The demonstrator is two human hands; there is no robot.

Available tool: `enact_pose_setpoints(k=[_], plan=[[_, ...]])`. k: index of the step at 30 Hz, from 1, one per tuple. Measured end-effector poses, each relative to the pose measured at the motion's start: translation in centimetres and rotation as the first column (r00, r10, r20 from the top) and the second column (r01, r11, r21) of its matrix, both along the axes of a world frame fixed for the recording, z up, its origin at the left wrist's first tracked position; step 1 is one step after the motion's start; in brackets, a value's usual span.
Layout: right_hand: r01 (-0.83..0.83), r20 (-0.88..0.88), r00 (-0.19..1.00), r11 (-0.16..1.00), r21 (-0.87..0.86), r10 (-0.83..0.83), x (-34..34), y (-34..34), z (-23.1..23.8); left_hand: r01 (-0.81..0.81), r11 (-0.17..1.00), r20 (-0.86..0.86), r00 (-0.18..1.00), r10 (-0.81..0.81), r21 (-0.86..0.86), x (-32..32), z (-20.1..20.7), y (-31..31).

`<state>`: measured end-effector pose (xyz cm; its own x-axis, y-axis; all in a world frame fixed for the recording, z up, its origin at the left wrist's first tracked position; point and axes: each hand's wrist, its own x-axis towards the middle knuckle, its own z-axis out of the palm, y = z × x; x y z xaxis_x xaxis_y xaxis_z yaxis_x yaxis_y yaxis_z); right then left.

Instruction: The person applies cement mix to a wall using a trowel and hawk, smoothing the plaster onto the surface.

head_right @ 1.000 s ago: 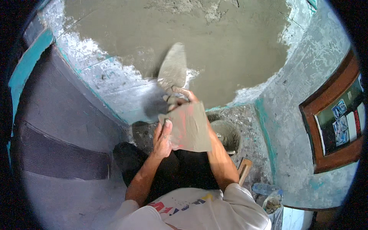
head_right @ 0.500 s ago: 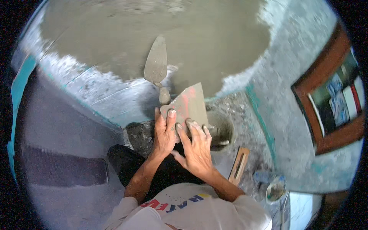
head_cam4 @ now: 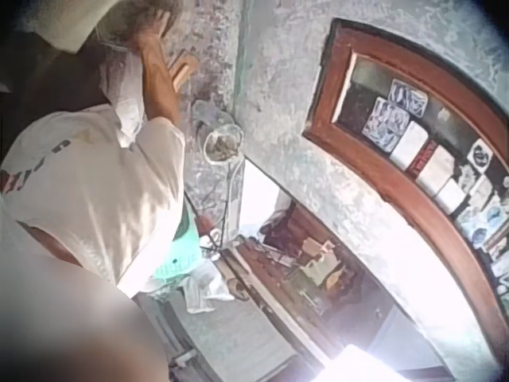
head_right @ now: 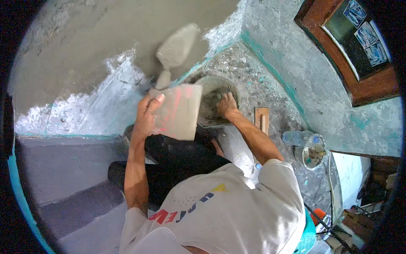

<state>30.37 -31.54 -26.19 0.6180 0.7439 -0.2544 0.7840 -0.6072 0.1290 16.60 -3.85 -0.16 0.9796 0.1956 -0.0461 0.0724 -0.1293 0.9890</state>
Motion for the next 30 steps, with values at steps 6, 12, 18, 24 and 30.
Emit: enact_pose_setpoints(k=[6,12,18,24,30], plan=[[-0.018,-0.223,0.973,0.937,-0.348,-0.064,0.7,2.1,1.3,0.23,0.937,0.109,0.958,-0.266,0.261,2.1,-0.5,-0.9],[0.497,-0.42,0.822,0.845,0.196,-0.385,-1.7,-4.3,11.6,0.291,0.831,-0.078,0.954,-0.289,0.474,3.6,-2.6,-0.3],[0.249,-0.093,0.943,0.49,0.836,-0.319,-4.5,-4.6,19.1,0.304,0.734,-0.159,0.952,-0.263,0.607,4.5,-2.8,-2.8],[0.133,0.045,0.941,0.489,0.862,-0.336,-4.2,-1.2,18.5,0.292,0.569,-0.181,0.953,-0.244,0.769,4.2,-1.6,-5.2],[0.234,-0.068,0.937,0.471,0.85,-0.343,-4.3,-0.2,16.2,0.283,0.544,-0.193,0.957,-0.218,0.79,3.8,-1.7,-5.5]])
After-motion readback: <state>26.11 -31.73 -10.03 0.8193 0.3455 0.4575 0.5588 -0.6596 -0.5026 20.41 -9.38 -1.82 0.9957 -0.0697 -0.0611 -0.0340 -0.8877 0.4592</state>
